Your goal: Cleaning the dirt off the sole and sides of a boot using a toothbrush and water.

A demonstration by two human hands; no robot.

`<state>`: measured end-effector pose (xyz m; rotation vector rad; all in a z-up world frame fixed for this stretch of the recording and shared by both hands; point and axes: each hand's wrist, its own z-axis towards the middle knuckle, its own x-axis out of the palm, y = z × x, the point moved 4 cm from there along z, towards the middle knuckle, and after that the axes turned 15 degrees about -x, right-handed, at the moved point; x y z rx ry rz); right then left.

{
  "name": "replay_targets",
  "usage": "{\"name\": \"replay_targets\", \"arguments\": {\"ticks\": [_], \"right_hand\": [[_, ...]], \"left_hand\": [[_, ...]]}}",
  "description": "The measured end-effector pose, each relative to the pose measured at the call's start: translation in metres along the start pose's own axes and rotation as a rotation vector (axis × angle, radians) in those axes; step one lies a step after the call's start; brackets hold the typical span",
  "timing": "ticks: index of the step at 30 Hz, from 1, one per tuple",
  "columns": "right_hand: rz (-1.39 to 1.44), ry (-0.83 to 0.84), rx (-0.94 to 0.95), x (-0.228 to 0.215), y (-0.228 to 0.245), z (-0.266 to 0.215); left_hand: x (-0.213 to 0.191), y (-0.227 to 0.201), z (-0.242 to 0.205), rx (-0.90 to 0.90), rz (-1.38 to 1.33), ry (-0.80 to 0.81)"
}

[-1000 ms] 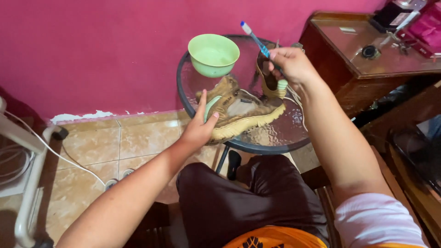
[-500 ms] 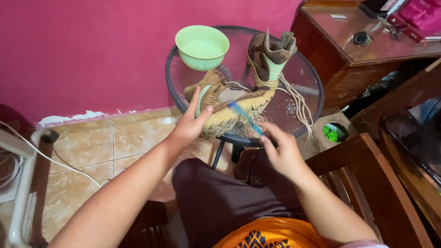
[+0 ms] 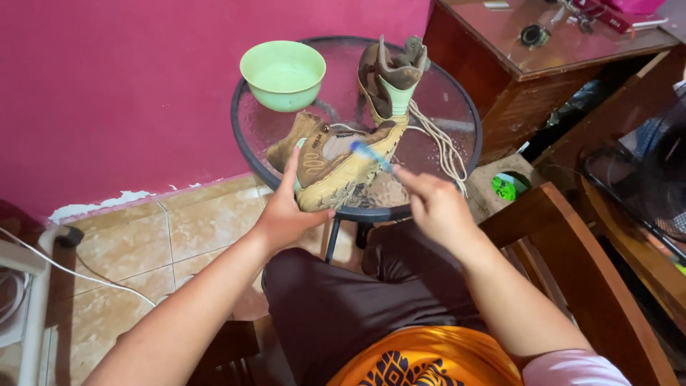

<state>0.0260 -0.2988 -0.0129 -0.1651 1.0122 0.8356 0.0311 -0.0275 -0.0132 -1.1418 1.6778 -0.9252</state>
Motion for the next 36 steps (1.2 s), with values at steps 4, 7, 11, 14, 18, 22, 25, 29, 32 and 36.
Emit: {"name": "replay_targets", "arguments": {"ticks": [4,7,11,14,18,22,25,29,32,36], "right_hand": [[-0.055,0.016,-0.021,-0.006,0.019,-0.008],[-0.011,0.086,-0.045,0.004,0.056,-0.023],[-0.089,0.094,-0.070,0.010,0.040,-0.030],[-0.095,0.020,-0.049,0.010,0.004,-0.030],[0.000,0.021,-0.101,0.009,0.038,-0.026],[-0.040,0.047,-0.144,0.017,0.022,-0.027],[-0.062,-0.078,-0.088,0.008,-0.029,-0.028],[-0.043,-0.124,-0.076,0.007,-0.037,-0.032],[0.019,-0.144,-0.107,0.022,-0.037,-0.036],[-0.056,-0.242,-0.085,0.026,-0.071,-0.033]], "left_hand": [[0.001,-0.005,-0.004,0.030,0.014,-0.039],[0.004,-0.002,-0.008,0.011,0.094,-0.076],[0.009,0.005,-0.008,0.003,0.157,-0.100],[0.012,0.017,0.001,-0.010,0.164,-0.118],[0.012,0.011,-0.009,-0.051,0.154,-0.108],[0.011,0.004,-0.008,-0.053,0.126,-0.078],[0.012,0.001,-0.015,-0.092,0.080,-0.067],[0.011,-0.003,-0.012,-0.107,0.080,-0.091],[0.014,0.000,-0.009,-0.087,0.087,-0.099],[0.018,0.005,-0.008,-0.108,0.176,-0.195]]}}
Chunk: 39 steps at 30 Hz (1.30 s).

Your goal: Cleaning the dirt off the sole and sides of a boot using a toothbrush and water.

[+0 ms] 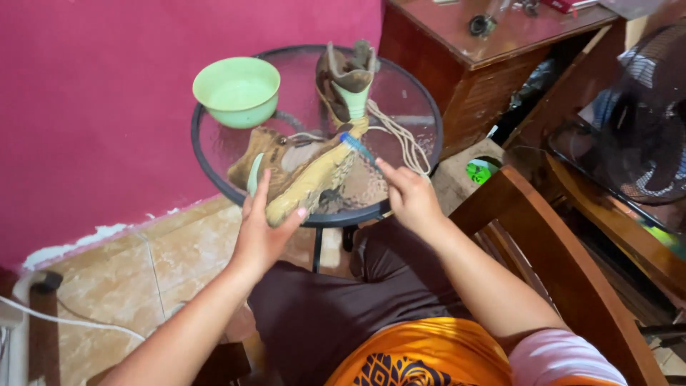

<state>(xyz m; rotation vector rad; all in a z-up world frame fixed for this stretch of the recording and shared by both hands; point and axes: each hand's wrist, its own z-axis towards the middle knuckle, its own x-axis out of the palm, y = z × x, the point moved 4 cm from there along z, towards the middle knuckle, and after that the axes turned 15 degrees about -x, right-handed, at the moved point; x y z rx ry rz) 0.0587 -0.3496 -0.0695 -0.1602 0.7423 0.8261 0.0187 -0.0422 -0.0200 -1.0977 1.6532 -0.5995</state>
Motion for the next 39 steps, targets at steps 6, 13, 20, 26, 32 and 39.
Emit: {"name": "replay_targets", "arguments": {"ticks": [6,13,20,26,32,39], "right_hand": [[0.006,-0.011,0.021,0.014,0.001,-0.016],[0.253,-0.126,0.124,0.002,-0.009,-0.011],[0.377,-0.124,0.396,-0.015,0.011,-0.004],[0.341,-0.078,0.415,-0.020,0.022,-0.002],[0.402,-0.083,0.360,-0.003,0.046,-0.004],[0.287,-0.129,0.163,0.023,0.059,0.009]], "left_hand": [[-0.001,0.004,0.003,0.008,0.028,-0.064],[-0.015,-0.016,-0.011,0.114,-0.008,-0.072],[-0.019,-0.005,0.013,0.171,-0.074,-0.008],[-0.019,-0.005,0.006,0.202,-0.022,-0.015],[-0.012,0.000,-0.002,0.240,0.108,-0.200],[-0.020,0.001,0.008,0.200,-0.415,-0.082]]}}
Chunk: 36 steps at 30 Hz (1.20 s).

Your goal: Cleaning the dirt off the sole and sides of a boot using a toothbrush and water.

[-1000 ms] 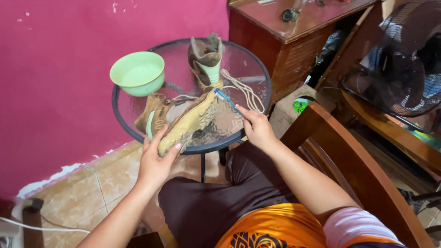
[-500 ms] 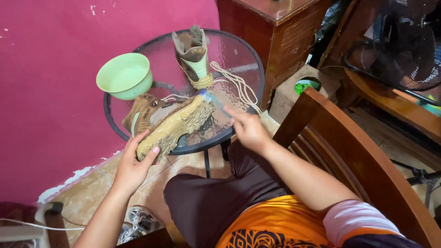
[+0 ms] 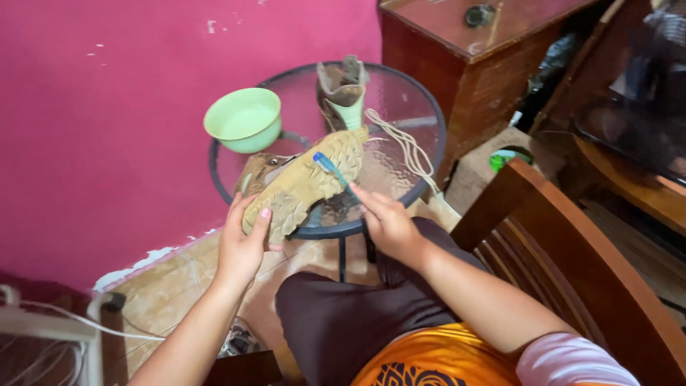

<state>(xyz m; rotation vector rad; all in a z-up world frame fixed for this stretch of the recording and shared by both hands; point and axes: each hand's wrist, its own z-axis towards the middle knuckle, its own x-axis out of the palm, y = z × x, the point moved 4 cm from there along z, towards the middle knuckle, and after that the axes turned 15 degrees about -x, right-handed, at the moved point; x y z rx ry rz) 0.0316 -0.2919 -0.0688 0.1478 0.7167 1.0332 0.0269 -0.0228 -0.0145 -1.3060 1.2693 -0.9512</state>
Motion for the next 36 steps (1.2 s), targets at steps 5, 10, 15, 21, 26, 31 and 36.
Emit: {"name": "replay_targets", "arguments": {"ticks": [5,10,15,21,26,31,36], "right_hand": [[-0.021,-0.130,-0.106,-0.005,-0.005,0.024],[-0.158,0.016,-0.152,-0.002,-0.018,0.028],[-0.076,-0.005,-0.144,-0.006,0.012,0.039],[-0.139,-0.067,-0.172,-0.011,-0.040,0.036],[-0.199,0.031,-0.233,0.009,-0.054,0.012],[-0.197,-0.074,-0.252,0.010,-0.053,0.026],[-0.246,-0.059,-0.256,0.000,-0.058,0.037]], "left_hand": [[-0.011,0.005,0.011,-0.102,-0.243,0.007],[-0.009,0.012,0.019,-0.163,-0.349,0.082],[-0.005,0.014,0.018,-0.169,-0.367,0.100],[-0.003,0.019,0.019,-0.159,-0.423,0.116],[-0.002,0.024,0.023,-0.168,-0.448,0.120],[0.001,0.030,0.030,-0.155,-0.475,0.126],[0.001,0.026,0.023,-0.174,-0.479,0.121]]}}
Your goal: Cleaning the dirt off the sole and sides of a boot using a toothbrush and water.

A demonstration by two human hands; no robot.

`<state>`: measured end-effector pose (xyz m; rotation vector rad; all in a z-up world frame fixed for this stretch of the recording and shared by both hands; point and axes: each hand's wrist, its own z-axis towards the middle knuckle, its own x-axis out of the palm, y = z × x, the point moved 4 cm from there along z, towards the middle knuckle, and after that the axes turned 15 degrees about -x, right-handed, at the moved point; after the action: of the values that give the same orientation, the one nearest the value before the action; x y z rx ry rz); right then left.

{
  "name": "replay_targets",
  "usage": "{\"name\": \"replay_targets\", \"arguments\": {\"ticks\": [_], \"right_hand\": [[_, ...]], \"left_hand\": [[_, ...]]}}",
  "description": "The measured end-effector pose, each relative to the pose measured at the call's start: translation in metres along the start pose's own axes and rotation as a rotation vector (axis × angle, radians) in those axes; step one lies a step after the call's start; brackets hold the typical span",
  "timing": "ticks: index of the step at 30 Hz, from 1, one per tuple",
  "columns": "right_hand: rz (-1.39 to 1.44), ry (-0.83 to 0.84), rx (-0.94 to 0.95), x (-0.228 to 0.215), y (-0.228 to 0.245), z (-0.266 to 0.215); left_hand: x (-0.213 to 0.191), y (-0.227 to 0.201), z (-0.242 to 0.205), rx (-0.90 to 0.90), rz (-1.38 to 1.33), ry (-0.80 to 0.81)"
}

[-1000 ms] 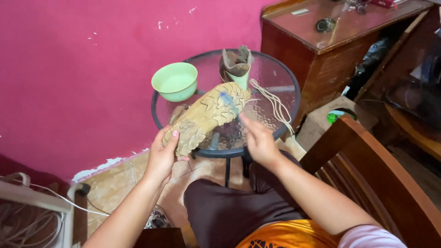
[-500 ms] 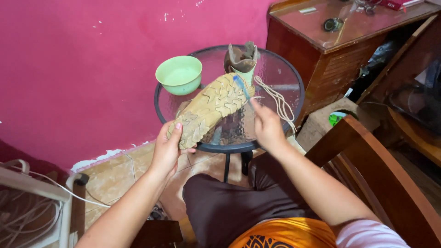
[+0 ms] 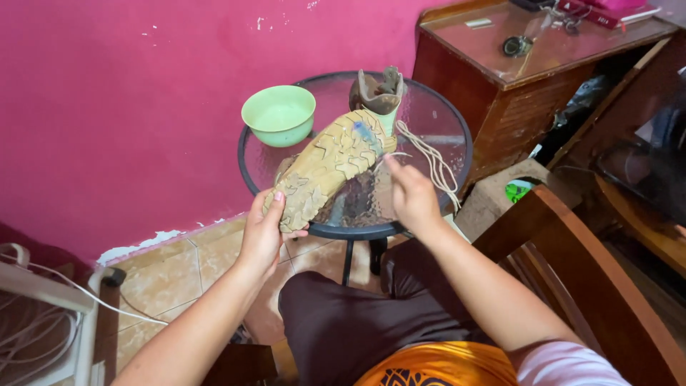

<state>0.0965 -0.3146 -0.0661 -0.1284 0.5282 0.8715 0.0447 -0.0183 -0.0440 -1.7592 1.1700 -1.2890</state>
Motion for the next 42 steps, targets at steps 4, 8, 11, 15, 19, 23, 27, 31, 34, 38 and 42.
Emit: {"name": "replay_targets", "arguments": {"ticks": [4,8,11,15,19,23,27,31,34,38,42], "right_hand": [[-0.026,0.051,-0.041,0.006,0.011,-0.002],[-0.073,0.122,-0.043,-0.004,0.016,0.007],[-0.085,0.125,-0.024,0.002,0.036,0.007],[-0.145,0.179,-0.046,0.011,0.042,0.003],[-0.085,0.111,-0.004,0.014,0.045,-0.001],[-0.083,0.091,-0.013,0.008,0.037,-0.010],[-0.026,0.039,-0.035,0.002,0.016,-0.014],[-0.066,0.132,-0.068,0.008,0.014,-0.028],[-0.063,0.009,-0.001,-0.007,-0.003,-0.014],[-0.114,0.077,-0.074,-0.004,0.018,-0.018],[-0.104,0.029,-0.055,-0.003,-0.015,-0.011]], "left_hand": [[-0.003,0.005,0.007,-0.006,0.001,-0.004],[-0.004,0.007,0.005,-0.001,-0.009,0.003],[-0.003,0.009,0.008,-0.003,-0.005,0.005],[-0.005,0.009,0.011,-0.005,0.013,0.012],[0.001,0.003,0.003,-0.001,-0.010,0.013],[-0.001,0.001,0.001,-0.003,-0.011,0.012],[-0.001,0.010,0.008,-0.003,-0.025,0.017],[-0.008,0.013,0.010,-0.004,-0.012,0.018],[-0.004,0.011,0.009,0.013,-0.024,0.025],[-0.009,0.010,0.015,0.023,-0.019,0.022],[-0.007,0.010,0.009,0.034,-0.005,0.019]]}}
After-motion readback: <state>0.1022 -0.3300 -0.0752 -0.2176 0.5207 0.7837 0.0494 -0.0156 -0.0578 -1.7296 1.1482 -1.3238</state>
